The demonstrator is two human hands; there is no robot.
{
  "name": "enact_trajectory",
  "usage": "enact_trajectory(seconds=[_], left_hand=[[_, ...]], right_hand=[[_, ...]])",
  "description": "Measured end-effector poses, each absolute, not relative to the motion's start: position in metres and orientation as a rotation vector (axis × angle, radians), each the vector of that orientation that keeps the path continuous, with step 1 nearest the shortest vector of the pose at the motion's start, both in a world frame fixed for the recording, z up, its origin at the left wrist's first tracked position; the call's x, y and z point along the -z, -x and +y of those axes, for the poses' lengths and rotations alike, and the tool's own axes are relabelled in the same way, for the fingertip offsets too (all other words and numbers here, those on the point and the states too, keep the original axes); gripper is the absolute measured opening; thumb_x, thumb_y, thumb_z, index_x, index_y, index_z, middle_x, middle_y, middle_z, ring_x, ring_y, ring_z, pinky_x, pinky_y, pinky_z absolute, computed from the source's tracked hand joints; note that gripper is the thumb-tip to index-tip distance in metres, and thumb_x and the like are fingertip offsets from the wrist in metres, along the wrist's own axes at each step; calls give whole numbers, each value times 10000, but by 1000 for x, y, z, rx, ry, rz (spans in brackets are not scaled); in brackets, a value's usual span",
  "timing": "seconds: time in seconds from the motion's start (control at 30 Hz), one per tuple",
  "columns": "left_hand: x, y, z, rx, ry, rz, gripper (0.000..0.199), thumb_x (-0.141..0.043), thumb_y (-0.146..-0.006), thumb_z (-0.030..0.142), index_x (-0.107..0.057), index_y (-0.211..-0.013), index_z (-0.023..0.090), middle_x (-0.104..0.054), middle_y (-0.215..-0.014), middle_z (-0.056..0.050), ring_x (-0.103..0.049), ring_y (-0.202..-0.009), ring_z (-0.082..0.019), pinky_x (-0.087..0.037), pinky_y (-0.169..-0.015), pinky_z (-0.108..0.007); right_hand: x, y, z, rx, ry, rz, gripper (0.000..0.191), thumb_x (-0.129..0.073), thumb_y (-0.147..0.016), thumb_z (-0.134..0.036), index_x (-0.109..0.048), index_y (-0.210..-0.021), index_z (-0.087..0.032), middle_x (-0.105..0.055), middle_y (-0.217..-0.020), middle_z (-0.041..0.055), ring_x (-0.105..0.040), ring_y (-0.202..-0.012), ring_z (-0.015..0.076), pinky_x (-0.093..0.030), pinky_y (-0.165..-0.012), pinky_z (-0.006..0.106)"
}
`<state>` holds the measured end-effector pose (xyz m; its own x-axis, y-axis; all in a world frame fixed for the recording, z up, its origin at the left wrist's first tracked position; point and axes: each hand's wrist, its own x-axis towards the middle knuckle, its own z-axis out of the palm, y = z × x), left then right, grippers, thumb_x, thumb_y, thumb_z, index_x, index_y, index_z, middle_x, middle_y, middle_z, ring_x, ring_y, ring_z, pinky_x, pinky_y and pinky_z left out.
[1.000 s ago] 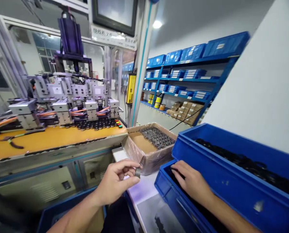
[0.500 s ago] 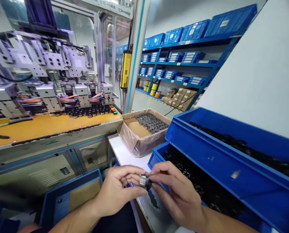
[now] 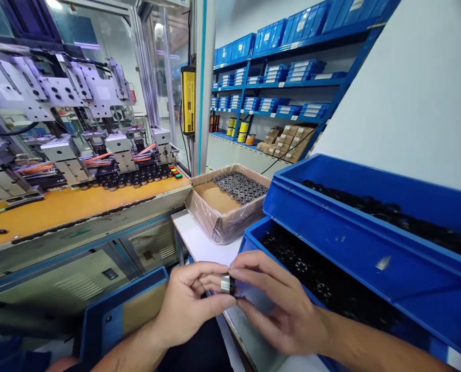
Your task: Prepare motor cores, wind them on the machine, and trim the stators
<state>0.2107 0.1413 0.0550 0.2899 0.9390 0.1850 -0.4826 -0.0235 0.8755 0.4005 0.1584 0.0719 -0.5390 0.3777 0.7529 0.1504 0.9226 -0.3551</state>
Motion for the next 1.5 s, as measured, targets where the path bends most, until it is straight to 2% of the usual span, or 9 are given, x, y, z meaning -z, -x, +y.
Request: enact_trajectory(seconds=[0.17,0.43,0.63,0.77,0.97,1.17,1.4,1.5], left_hand=[[-54,-208,140,-1230,-1056,528,364,-822,-667,30,-778,-971,225,-802,-827,-7,-723,-737,-71,-546,-717,-117],[-55,-210,138,-1186,-963,434,338,-855,-654,91,-779,-957,222,-793,-806,-10,-716,-724,-72,-537,-681,-122],[-56,-210,138,-1198,-984,446,316,-848,-661,103,-776,-954,195,-780,-781,-30,-717,-707,-102,-550,-680,-173],[-54,-209,138,-1250,-1054,504,339,-850,-645,92,-778,-958,201,-792,-839,-41,-728,-761,-127,-555,-719,-195],[-50,-209,136,-1255,-1109,574,353,-871,-628,164,-774,-967,161,-789,-845,-80,-726,-764,-169,-567,-722,-247],[-47,-209,135,-1282,-1104,554,354,-868,-624,131,-781,-963,189,-791,-842,-61,-723,-763,-146,-559,-719,-216],[-42,-207,135,-1272,-1132,611,377,-888,-617,217,-774,-971,155,-785,-851,-90,-724,-782,-186,-566,-727,-265],[-41,-207,135,-1268,-1111,606,370,-888,-615,200,-776,-967,169,-789,-858,-82,-727,-788,-177,-562,-732,-253]], right_hand=[[-72,-397,160,-41,355,-2147,269,-575,-893,-28,-584,-1160,-60,-609,-1031,150,-614,-974,224,-583,-822,362],[-70,-398,156,102,353,-2135,268,-549,-938,-85,-585,-1202,-63,-609,-1061,159,-626,-1032,239,-598,-837,366],[-68,-399,154,93,414,-2124,292,-572,-949,-160,-585,-1231,-86,-638,-1064,153,-644,-1022,243,-607,-839,374],[-70,-397,155,103,386,-2120,269,-566,-934,-86,-596,-1201,-102,-629,-1076,146,-643,-1038,230,-602,-856,363],[-71,-397,154,73,397,-2141,222,-574,-952,-119,-606,-1169,-92,-641,-1044,146,-651,-1000,224,-609,-821,358],[-75,-396,153,69,382,-2146,203,-559,-962,-131,-605,-1155,-89,-638,-1019,142,-652,-973,216,-610,-795,340],[-73,-396,154,79,383,-2157,218,-560,-967,-129,-587,-1182,-102,-636,-1045,139,-649,-993,213,-609,-803,338],[-73,-396,154,75,391,-2156,217,-558,-967,-130,-589,-1180,-112,-642,-1023,133,-654,-977,215,-612,-790,343]])
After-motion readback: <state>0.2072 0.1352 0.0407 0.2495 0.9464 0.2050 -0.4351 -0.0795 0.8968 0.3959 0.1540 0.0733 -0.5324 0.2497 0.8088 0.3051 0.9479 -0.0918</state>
